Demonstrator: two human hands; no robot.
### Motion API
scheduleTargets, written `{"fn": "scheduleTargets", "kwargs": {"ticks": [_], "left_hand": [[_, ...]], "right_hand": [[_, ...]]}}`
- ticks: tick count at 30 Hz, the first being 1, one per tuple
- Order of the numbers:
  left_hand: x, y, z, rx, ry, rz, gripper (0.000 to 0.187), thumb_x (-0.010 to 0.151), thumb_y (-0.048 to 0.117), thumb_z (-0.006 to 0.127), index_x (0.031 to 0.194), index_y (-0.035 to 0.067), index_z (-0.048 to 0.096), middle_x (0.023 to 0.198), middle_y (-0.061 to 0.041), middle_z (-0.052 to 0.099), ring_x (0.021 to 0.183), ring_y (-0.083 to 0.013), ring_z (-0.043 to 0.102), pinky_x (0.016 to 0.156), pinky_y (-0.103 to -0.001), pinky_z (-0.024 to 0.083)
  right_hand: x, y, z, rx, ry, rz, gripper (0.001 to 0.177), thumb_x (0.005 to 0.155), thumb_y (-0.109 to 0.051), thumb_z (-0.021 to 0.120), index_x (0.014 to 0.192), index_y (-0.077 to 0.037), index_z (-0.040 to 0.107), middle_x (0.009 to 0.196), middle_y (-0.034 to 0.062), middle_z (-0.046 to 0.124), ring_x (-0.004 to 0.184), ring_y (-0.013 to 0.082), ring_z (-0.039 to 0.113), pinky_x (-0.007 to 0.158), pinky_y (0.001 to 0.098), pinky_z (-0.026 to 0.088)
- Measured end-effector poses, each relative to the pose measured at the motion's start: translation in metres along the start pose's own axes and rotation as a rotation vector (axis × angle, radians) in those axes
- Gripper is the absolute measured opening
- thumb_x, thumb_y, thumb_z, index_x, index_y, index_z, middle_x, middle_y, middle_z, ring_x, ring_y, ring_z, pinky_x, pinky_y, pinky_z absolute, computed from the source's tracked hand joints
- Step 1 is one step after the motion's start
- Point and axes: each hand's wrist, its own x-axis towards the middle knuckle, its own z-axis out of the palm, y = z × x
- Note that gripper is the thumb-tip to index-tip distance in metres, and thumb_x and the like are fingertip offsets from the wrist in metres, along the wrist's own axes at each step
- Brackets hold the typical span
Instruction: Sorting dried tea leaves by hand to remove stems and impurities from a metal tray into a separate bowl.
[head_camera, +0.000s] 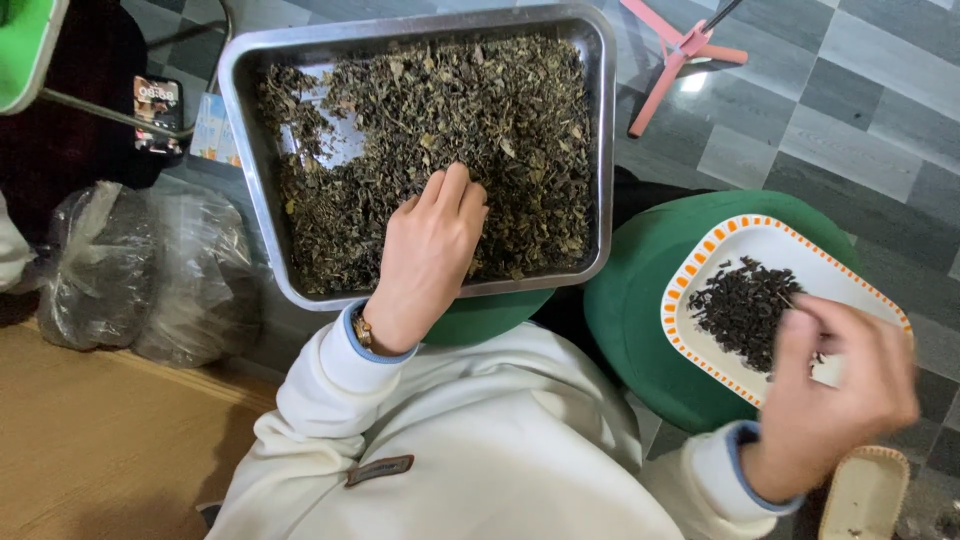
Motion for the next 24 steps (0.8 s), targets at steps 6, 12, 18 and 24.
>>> {"fn": "scheduleTargets", "kwargs": {"ticks": [6,12,18,24], "left_hand": [[-0.008,-0.005,-0.006,-0.065,0.098,0.036,0.009,0.103,0.017,0.068,0.098,0.010,0.065,0.091,-0.001,0.045,0.075,-0.0135,0.056,0.049,-0.022,0.047],[-0.029,0.010,0.004,-0.251,0.143,0.046,0.004,0.099,0.018,0.072,0.101,0.014,0.070,0.090,0.004,0.053,0.075,-0.0112,0.061,0.049,-0.021,0.050],[-0.028,0.024,-0.002,-0.229,0.308,0.107,0.008,0.097,0.012,0.063,0.104,0.013,0.066,0.088,0.002,0.050,0.072,-0.0160,0.059,0.063,-0.027,0.054],[-0.030,0.024,0.007,-0.243,0.336,0.122,0.011,0.097,0.012,0.062,0.107,0.011,0.064,0.089,0.000,0.051,0.075,-0.0162,0.060,0.064,-0.026,0.053]], "right_hand": [[0.029,-0.068,0.062,0.331,-0.083,-0.214,0.005,0.100,-0.011,0.075,0.104,-0.010,0.077,0.094,0.0085,0.069,0.084,0.0302,0.064,0.081,0.0442,0.052],[0.055,-0.113,0.100,0.524,-0.207,-0.322,0.009,0.096,-0.004,0.072,0.105,-0.005,0.074,0.089,0.0087,0.068,0.081,0.0297,0.067,0.074,0.0417,0.058],[0.052,-0.117,0.118,0.607,-0.275,-0.314,0.008,0.100,-0.002,0.066,0.101,-0.005,0.073,0.084,0.0067,0.068,0.074,0.0271,0.066,0.067,0.0381,0.057],[0.052,-0.115,0.115,0.673,-0.353,-0.242,0.005,0.098,0.001,0.069,0.098,-0.003,0.073,0.076,0.0094,0.065,0.063,0.0256,0.062,0.057,0.0361,0.053]]}}
